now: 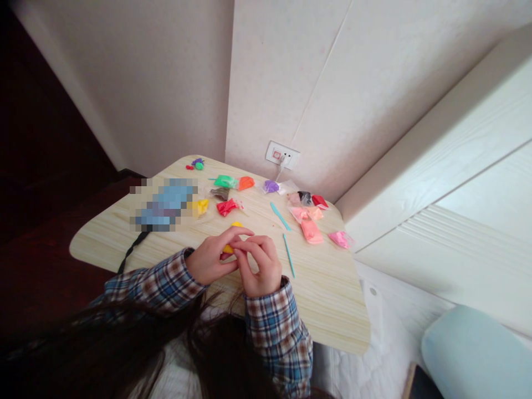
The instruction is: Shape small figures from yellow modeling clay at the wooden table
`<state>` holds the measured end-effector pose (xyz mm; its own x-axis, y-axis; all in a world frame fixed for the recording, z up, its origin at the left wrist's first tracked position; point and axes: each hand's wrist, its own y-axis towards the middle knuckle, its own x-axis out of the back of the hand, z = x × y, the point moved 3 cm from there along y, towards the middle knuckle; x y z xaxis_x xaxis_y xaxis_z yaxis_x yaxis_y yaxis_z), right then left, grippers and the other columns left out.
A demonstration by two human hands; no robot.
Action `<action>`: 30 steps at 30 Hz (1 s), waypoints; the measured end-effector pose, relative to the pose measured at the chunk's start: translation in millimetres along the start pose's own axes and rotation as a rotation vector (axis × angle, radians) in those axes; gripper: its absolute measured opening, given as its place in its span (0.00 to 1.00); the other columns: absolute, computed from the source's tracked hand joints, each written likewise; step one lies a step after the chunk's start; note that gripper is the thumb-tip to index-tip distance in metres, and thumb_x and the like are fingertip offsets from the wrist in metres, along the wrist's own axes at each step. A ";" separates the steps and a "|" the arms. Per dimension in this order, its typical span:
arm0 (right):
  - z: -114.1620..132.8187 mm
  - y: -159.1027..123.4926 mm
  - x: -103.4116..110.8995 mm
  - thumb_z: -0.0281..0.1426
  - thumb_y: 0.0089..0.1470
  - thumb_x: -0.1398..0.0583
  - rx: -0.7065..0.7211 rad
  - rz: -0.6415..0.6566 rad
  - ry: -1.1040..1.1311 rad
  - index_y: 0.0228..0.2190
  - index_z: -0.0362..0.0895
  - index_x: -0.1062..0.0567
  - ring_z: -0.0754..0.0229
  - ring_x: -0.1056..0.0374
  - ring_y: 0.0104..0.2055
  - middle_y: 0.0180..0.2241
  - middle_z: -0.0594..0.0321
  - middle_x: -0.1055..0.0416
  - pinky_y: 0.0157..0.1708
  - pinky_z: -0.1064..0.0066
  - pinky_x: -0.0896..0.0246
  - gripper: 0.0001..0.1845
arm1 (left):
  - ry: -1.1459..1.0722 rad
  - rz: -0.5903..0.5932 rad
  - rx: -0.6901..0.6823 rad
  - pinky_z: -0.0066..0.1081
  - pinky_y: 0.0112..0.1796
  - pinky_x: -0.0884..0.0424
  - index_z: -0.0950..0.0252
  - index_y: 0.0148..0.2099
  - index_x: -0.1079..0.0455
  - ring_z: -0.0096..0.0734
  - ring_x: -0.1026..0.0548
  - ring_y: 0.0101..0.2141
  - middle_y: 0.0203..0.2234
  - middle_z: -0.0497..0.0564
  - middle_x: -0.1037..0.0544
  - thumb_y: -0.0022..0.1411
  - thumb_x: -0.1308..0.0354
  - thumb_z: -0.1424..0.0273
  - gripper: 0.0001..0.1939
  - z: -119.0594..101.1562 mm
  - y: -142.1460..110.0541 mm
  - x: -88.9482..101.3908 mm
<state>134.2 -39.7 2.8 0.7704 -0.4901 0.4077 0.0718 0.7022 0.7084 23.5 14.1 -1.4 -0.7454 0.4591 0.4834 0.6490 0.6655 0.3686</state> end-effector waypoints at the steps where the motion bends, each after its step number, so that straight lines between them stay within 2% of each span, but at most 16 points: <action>1: -1.2 0.2 0.3 0.23 0.52 0.41 0.003 0.011 0.008 0.33 0.46 0.25 0.61 0.34 0.35 0.31 0.61 0.31 0.35 0.65 0.35 0.08 | -0.002 -0.006 -0.003 0.25 0.34 0.31 0.65 0.50 0.41 0.29 0.26 0.34 0.35 0.48 0.25 0.51 0.47 0.74 0.21 -0.1 0.0 0.0; 5: -7.3 0.9 2.0 0.23 0.51 0.40 0.013 0.076 0.060 0.34 0.47 0.25 0.63 0.35 0.35 0.31 0.63 0.33 0.34 0.69 0.35 0.09 | 0.010 -0.013 -0.012 0.26 0.35 0.30 0.65 0.50 0.41 0.29 0.26 0.35 0.34 0.48 0.25 0.51 0.47 0.75 0.22 -0.4 0.2 0.1; 9: -12.1 0.2 1.5 0.24 0.51 0.40 -0.039 0.113 0.154 0.34 0.49 0.25 0.63 0.36 0.34 0.30 0.64 0.34 0.31 0.70 0.35 0.09 | 0.009 -0.014 -0.044 0.26 0.36 0.30 0.65 0.50 0.41 0.29 0.25 0.36 0.37 0.49 0.24 0.51 0.47 0.75 0.22 -1.3 -0.1 0.9; 16: -12.5 -3.5 -3.7 0.27 0.50 0.40 -0.183 0.026 0.269 0.33 0.48 0.26 0.63 0.38 0.31 0.29 0.64 0.35 0.31 0.68 0.40 0.06 | 0.018 -0.014 -0.078 0.26 0.38 0.30 0.65 0.49 0.41 0.29 0.26 0.39 0.40 0.50 0.25 0.54 0.47 0.74 0.19 -7.2 -0.3 1.6; 23: -13.7 -4.1 -3.8 0.29 0.51 0.41 -0.222 0.037 0.267 0.31 0.46 0.27 0.62 0.38 0.31 0.30 0.63 0.35 0.31 0.67 0.39 0.03 | 0.018 0.008 0.021 0.26 0.39 0.30 0.63 0.50 0.40 0.29 0.26 0.39 0.40 0.49 0.25 0.54 0.47 0.74 0.19 -11.7 -2.2 2.3; 30: -10.6 -2.6 -3.4 0.29 0.52 0.42 -0.222 0.026 0.218 0.31 0.46 0.27 0.63 0.39 0.30 0.29 0.63 0.35 0.31 0.68 0.38 0.03 | 0.016 0.032 0.012 0.26 0.40 0.31 0.64 0.51 0.40 0.30 0.26 0.41 0.45 0.50 0.26 0.54 0.46 0.76 0.20 -12.6 -2.6 1.6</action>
<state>138.1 -34.4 -6.5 0.8896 -0.3652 0.2742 0.1682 0.8203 0.5467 22.6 5.7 8.4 -0.7218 0.4707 0.5074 0.6703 0.6581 0.3430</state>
